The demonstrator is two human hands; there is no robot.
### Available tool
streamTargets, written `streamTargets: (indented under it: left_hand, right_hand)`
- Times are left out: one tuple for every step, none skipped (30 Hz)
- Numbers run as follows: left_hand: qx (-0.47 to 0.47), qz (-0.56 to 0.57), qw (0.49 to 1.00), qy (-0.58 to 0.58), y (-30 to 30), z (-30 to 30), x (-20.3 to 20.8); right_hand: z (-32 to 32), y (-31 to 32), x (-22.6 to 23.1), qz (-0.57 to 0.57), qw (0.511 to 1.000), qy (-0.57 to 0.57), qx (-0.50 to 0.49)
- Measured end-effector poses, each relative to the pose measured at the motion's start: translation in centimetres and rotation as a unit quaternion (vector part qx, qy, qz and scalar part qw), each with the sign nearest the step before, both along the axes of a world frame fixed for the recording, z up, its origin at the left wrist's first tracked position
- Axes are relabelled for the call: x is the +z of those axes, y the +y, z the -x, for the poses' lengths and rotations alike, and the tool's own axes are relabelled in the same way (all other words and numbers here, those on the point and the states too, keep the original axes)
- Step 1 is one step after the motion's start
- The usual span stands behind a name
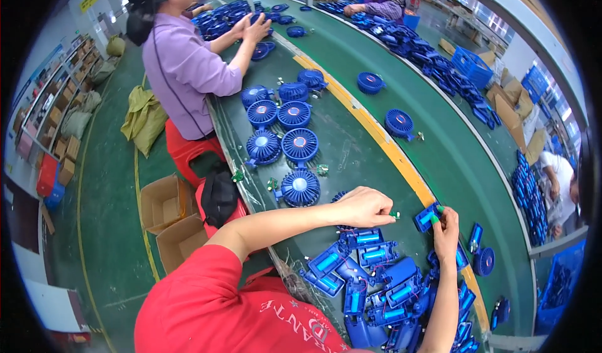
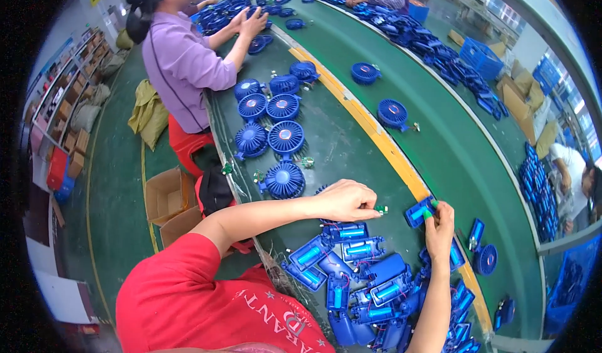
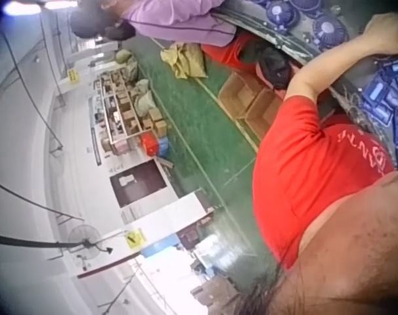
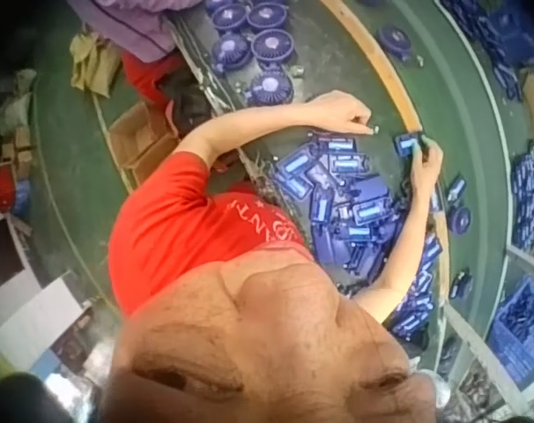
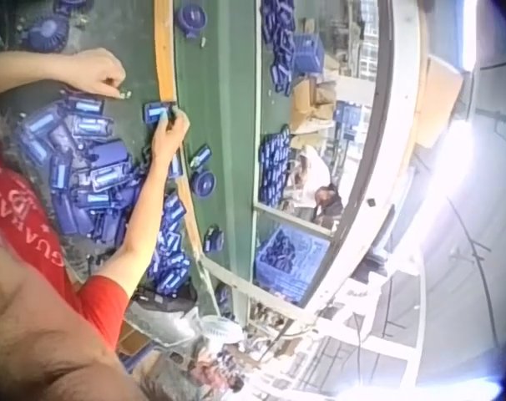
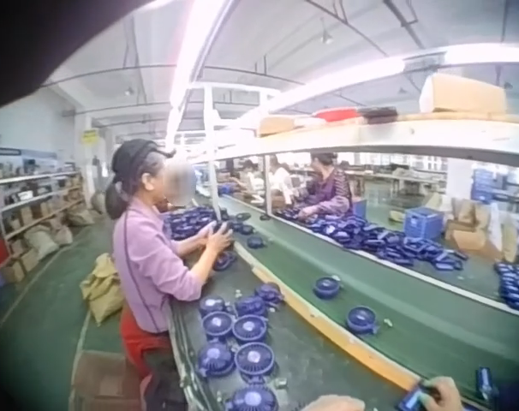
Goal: The person assembles portable fans by connecting circuit boards and wires to fan heads by hand, then places the assembled fan units onto the conveyor belt.
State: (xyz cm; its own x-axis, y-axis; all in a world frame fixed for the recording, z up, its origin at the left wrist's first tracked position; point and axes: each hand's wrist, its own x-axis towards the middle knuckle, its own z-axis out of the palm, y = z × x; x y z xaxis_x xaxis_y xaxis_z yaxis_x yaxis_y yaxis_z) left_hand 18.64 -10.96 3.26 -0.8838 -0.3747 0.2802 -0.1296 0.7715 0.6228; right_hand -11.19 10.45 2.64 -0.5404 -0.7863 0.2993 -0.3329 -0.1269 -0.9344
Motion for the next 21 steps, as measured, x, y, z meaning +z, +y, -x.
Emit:
streamTargets:
  left_hand:
    - [0.014, 0.003, 1.0, 0.005, -0.5, -0.3, 0.3]
    - [0.027, 0.006, 1.0, 0.01, -0.6, -1.1, 0.4]
    - [0.036, 0.006, 0.999, 0.016, -0.4, -2.2, 0.1]
    - [0.049, 0.008, 0.999, 0.02, -0.6, -3.2, 0.1]
    - [0.063, 0.01, 0.998, 0.025, -1.0, -3.2, 0.4]
    - [0.072, 0.01, 0.997, 0.029, -1.1, -4.1, 0.3]
    - [0.08, 0.01, 0.996, 0.034, -1.0, -5.5, 0.1]
    - [0.088, 0.01, 0.995, 0.038, -0.9, -5.8, 0.1]
    - [0.095, 0.01, 0.995, 0.041, -1.1, -6.5, 0.1]
    - [0.101, 0.01, 0.994, 0.045, -1.4, -7.0, 0.2]
    - [0.106, 0.01, 0.993, 0.048, -1.3, -7.5, 0.2]
    - [0.111, 0.011, 0.992, 0.05, -1.4, -7.7, 0.3]
    - [0.116, 0.011, 0.992, 0.052, -1.7, -7.8, 0.5]
    - [0.121, 0.012, 0.991, 0.054, -2.1, -8.9, 0.2]
    - [0.124, 0.013, 0.991, 0.056, -2.3, -9.4, 0.2]
    - [0.128, 0.013, 0.99, 0.057, -2.6, -9.8, 0.2]
    - [0.131, 0.014, 0.99, 0.058, -2.8, -9.9, 0.3]
    - [0.134, 0.014, 0.989, 0.06, -2.8, -10.1, 0.3]
    - [0.136, 0.015, 0.989, 0.06, -3.0, -10.1, 0.3]
    - [0.137, 0.016, 0.989, 0.061, -3.0, -10.4, 0.2]
    - [0.139, 0.017, 0.988, 0.061, -3.0, -10.5, 0.2]
  right_hand:
    - [-0.9, 0.0, 0.0, 0.0, 1.0, 0.011, 0.012]
    - [-1.7, -0.1, 0.1, -0.001, 0.999, 0.023, 0.024]
    - [-2.5, -0.1, 0.3, -0.004, 0.999, 0.034, 0.031]
    - [-3.8, -0.6, 0.5, -0.005, 0.998, 0.045, 0.043]
    - [-5.1, -1.1, 0.6, -0.006, 0.997, 0.056, 0.055]
    - [-6.0, -1.2, 0.7, -0.009, 0.996, 0.068, 0.062]
    - [-6.8, -1.5, 0.9, -0.012, 0.994, 0.078, 0.069]
    - [-7.4, -1.8, 1.0, -0.014, 0.993, 0.089, 0.075]
    - [-7.9, -1.6, 1.2, -0.017, 0.992, 0.099, 0.08]
    - [-8.4, -1.9, 1.1, -0.019, 0.99, 0.109, 0.084]
    - [-8.8, -2.2, 1.2, -0.022, 0.989, 0.119, 0.087]
    - [-9.1, -2.6, 1.2, -0.024, 0.987, 0.128, 0.091]
    - [-9.5, -2.9, 1.1, -0.026, 0.986, 0.136, 0.094]
    - [-10.3, -2.3, 0.9, -0.028, 0.984, 0.144, 0.096]
    - [-10.6, -2.5, 0.9, -0.03, 0.983, 0.153, 0.098]
    - [-10.9, -2.6, 0.9, -0.032, 0.981, 0.161, 0.1]
    - [-11.1, -2.7, 0.9, -0.034, 0.98, 0.169, 0.102]
    - [-11.3, -2.8, 1.0, -0.035, 0.978, 0.176, 0.102]
    - [-11.4, -2.8, 0.9, -0.037, 0.977, 0.184, 0.102]
    - [-11.5, -3.1, 0.8, -0.039, 0.976, 0.191, 0.102]
    - [-11.5, -3.0, 0.8, -0.041, 0.974, 0.197, 0.102]
